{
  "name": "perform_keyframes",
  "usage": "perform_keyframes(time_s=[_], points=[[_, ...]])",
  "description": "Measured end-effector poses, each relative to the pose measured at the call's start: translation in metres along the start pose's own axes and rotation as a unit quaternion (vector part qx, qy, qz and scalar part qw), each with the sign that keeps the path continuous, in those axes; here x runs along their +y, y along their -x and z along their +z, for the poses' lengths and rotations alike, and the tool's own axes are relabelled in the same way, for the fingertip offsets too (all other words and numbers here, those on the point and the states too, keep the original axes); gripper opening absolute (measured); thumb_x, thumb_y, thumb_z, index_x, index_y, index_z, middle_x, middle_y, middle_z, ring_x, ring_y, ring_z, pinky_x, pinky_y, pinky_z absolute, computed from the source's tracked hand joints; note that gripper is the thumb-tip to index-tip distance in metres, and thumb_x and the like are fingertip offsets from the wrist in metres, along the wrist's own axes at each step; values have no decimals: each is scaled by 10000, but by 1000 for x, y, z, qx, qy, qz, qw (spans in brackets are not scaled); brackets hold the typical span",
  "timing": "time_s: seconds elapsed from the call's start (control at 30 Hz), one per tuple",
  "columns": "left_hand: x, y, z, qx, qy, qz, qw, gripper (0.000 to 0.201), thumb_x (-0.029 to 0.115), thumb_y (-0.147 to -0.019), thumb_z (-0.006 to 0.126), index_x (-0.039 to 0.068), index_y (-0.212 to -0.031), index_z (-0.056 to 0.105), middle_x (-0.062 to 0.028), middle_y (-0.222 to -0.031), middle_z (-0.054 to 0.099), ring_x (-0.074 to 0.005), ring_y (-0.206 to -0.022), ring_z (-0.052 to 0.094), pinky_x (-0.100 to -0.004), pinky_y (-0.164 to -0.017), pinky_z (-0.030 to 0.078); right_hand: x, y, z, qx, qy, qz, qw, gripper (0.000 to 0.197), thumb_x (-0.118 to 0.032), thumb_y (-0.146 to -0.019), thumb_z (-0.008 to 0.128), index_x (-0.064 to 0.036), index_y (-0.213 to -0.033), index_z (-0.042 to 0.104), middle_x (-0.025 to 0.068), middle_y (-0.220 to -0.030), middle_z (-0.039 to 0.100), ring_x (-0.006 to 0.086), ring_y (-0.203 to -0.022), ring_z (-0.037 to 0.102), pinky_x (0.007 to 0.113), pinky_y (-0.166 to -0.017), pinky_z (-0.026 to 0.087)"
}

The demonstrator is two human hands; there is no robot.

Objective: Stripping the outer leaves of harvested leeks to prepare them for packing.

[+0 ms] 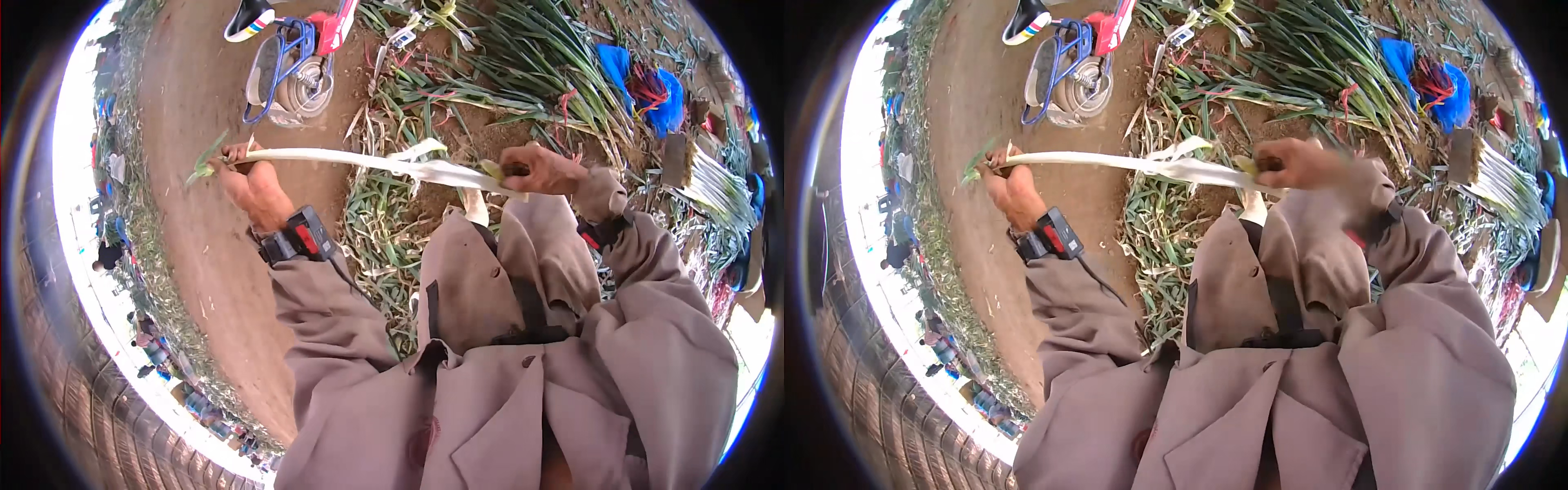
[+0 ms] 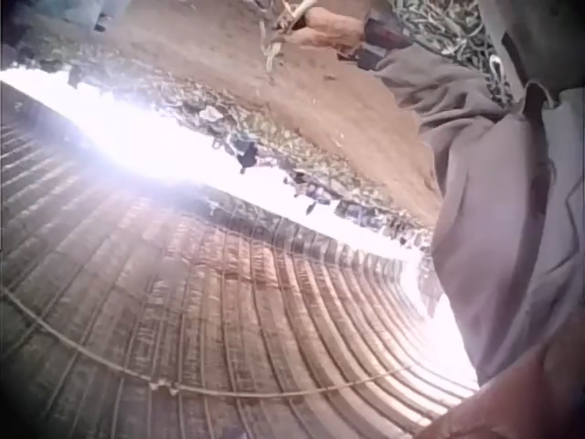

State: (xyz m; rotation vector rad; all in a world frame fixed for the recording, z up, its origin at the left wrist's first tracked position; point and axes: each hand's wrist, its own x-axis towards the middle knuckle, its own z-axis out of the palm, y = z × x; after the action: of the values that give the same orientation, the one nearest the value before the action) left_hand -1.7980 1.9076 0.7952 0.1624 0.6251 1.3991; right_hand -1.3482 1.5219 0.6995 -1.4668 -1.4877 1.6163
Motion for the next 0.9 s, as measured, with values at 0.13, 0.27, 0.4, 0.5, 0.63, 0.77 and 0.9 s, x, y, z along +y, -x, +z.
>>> perform_keyframes(time_s=[0.13,0.27,0.4,0.5,0.63,0.77,0.9], points=[[-16,-16,7,46,31,-34,998,462,400,-1276,605,72,-954,562,-3,-776,495,-150,-662,483,-330,-693,440,66,15,1,104,108,57,987,493,-313,-1040,909,-22,-1409,758,173,-1231,787,295,-1131,752,450,-993,602],[18,-19,-6,22,46,-72,996,423,340,-1260,617,88,-935,519,2,-773,422,-148,-667,441,-330,-702,407,16,-7,8,198,210,7,957,786,-414,-993,956,-52,-1640,693,238,-1572,719,387,-1446,729,519,-1172,604],[2,-7,17,-29,50,-131,990,338,199,-1251,590,91,-942,509,-6,-792,401,-165,-700,443,-354,-738,399,-101,-60,-2,186,132,-212,950,919,-620,-1040,884,-120,-1749,581,197,-1741,619,390,-1638,581,530,-1367,510],[-19,5,33,-65,-234,-44,969,270,212,-1236,605,40,-1029,608,-20,-833,504,-215,-760,545,-386,-816,481,-144,-95,13,-12,-52,-132,990,990,-688,-1029,888,-43,-1717,588,218,-1555,713,342,-1439,703,552,-1183,590],[-81,43,47,-82,-784,268,554,333,306,-1162,714,-26,-1175,731,-70,-961,673,-275,-904,663,-408,-946,560,-106,-39,23,-136,-328,4,935,553,-573,-1137,826,-61,-1338,776,-5,-930,734,116,-802,662,335,-703,518],[32,-15,-31,113,-815,219,525,330,267,-1100,766,-43,-1210,793,-134,-1080,788,-257,-1004,750,-414,-965,591,-95,16,42,-89,-331,-15,939,500,-551,-1234,683,-67,-1277,800,-25,-860,653,83,-753,588,312,-663,454],[0,-45,-100,92,-907,139,387,275,208,-1063,794,-49,-1157,817,-142,-1105,834,-227,-1027,784,-407,-953,611,-105,79,21,-12,-233,-18,972,419,-442,-1269,641,-46,-1211,765,-6,-814,632,124,-758,605,384,-688,512]])
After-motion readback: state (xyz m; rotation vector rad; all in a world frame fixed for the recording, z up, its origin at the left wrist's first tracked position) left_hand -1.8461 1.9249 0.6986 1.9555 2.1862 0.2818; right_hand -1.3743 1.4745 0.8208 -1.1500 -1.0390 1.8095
